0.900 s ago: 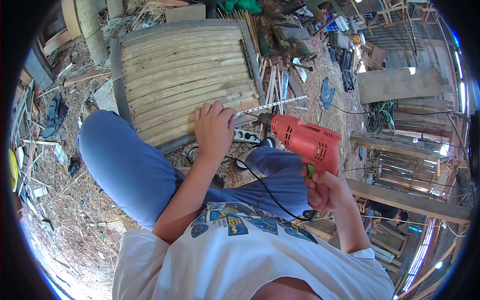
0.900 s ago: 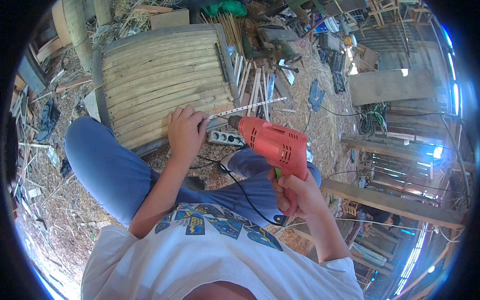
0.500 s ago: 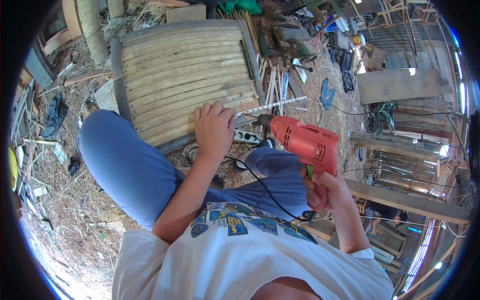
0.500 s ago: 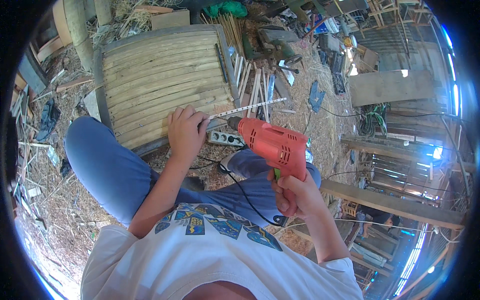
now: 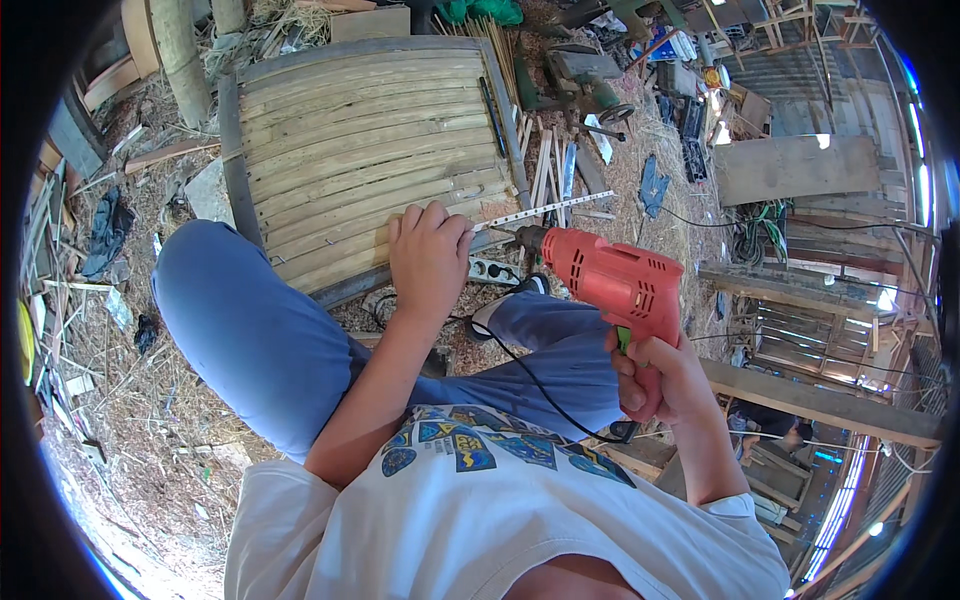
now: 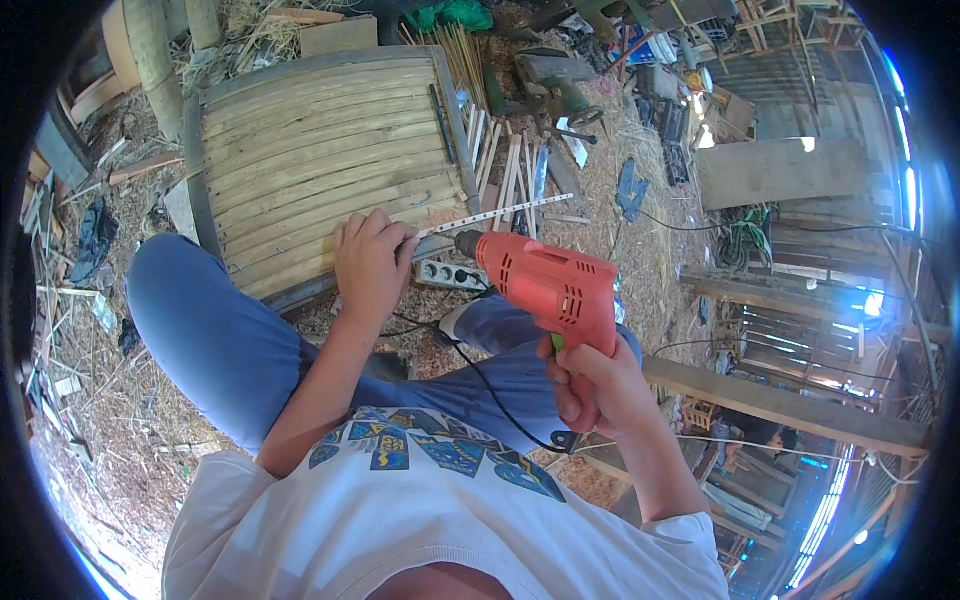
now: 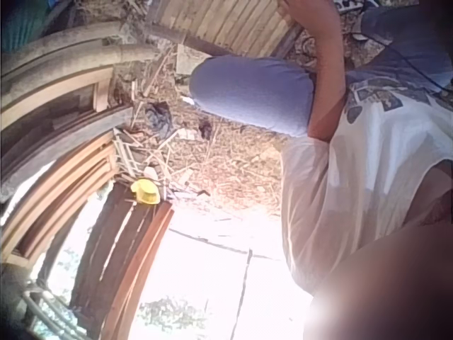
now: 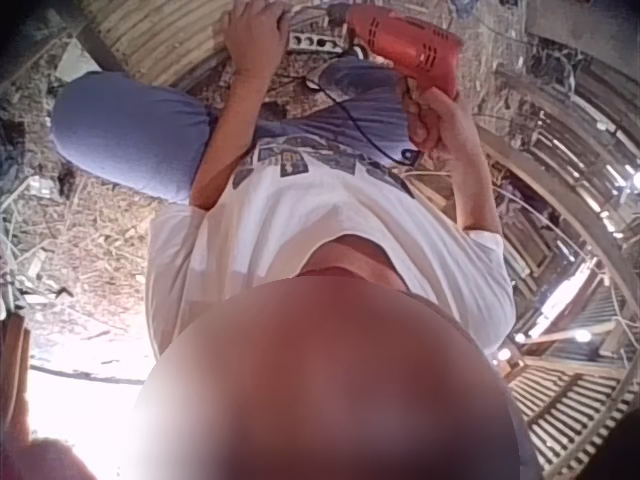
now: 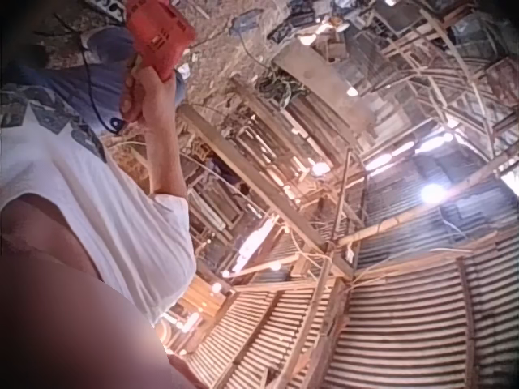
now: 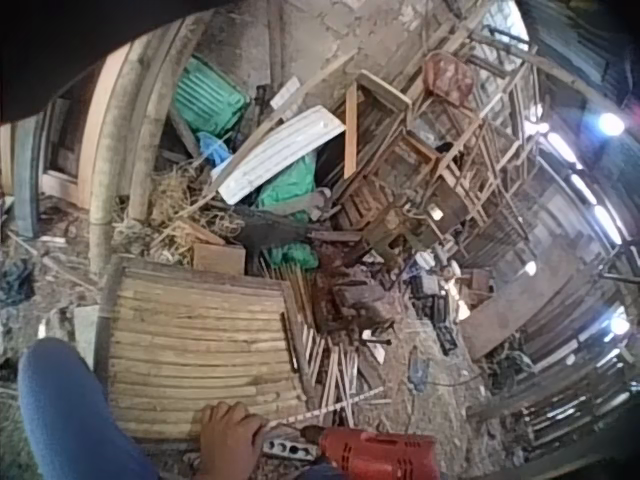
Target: The person holds a red drill and creates holes in a long bamboo strip. The person positions the drill bit against the bamboo and presses the trigger to drill through the material.
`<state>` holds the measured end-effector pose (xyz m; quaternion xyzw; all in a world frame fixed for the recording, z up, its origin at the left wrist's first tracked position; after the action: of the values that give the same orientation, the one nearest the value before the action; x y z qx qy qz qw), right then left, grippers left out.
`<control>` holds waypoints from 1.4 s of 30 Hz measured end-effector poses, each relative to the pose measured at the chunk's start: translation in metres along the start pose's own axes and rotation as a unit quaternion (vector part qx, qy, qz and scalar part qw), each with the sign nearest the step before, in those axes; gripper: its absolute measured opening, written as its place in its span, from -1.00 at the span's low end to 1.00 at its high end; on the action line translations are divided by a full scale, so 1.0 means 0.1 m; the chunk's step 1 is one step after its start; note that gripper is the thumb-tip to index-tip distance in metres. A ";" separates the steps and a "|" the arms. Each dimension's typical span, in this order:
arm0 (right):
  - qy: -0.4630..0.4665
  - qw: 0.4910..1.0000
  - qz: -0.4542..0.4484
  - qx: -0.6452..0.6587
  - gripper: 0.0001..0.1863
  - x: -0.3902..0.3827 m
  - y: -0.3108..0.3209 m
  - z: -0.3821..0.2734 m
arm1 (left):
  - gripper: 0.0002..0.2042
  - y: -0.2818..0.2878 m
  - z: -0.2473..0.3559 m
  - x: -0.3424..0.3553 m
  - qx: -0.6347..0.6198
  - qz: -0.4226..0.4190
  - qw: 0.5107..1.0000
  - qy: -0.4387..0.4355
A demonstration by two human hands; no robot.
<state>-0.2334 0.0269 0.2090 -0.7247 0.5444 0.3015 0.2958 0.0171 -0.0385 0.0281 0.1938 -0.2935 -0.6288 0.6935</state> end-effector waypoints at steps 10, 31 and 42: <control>-0.054 0.998 0.016 -0.008 -0.55 0.06 0.11 -0.16 | -0.94 0.01 -0.01 -0.01 -0.007 0.005 1.000 0.004; -0.181 0.976 0.063 -0.103 -0.74 0.13 -0.01 -0.69 | -0.95 0.00 -0.05 0.04 -0.063 -0.035 0.996 0.051; -0.220 0.965 0.047 -0.132 -0.77 0.19 -0.07 -0.90 | -0.86 0.04 -0.03 0.05 -0.064 -0.005 0.997 0.040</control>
<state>-0.2121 -0.0510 0.2527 -0.6467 0.4544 0.5365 0.2957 0.0223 -0.0435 0.0290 0.1751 -0.2235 -0.6415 0.7127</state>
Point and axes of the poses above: each hand's wrist, its own x-axis towards the middle knuckle, its own y-axis out of the back of the hand, z = x × y, the point moved 7 cm from there along x, towards the middle knuckle, and after that the axes turned 15 degrees about -z, right-handed, at the moved point
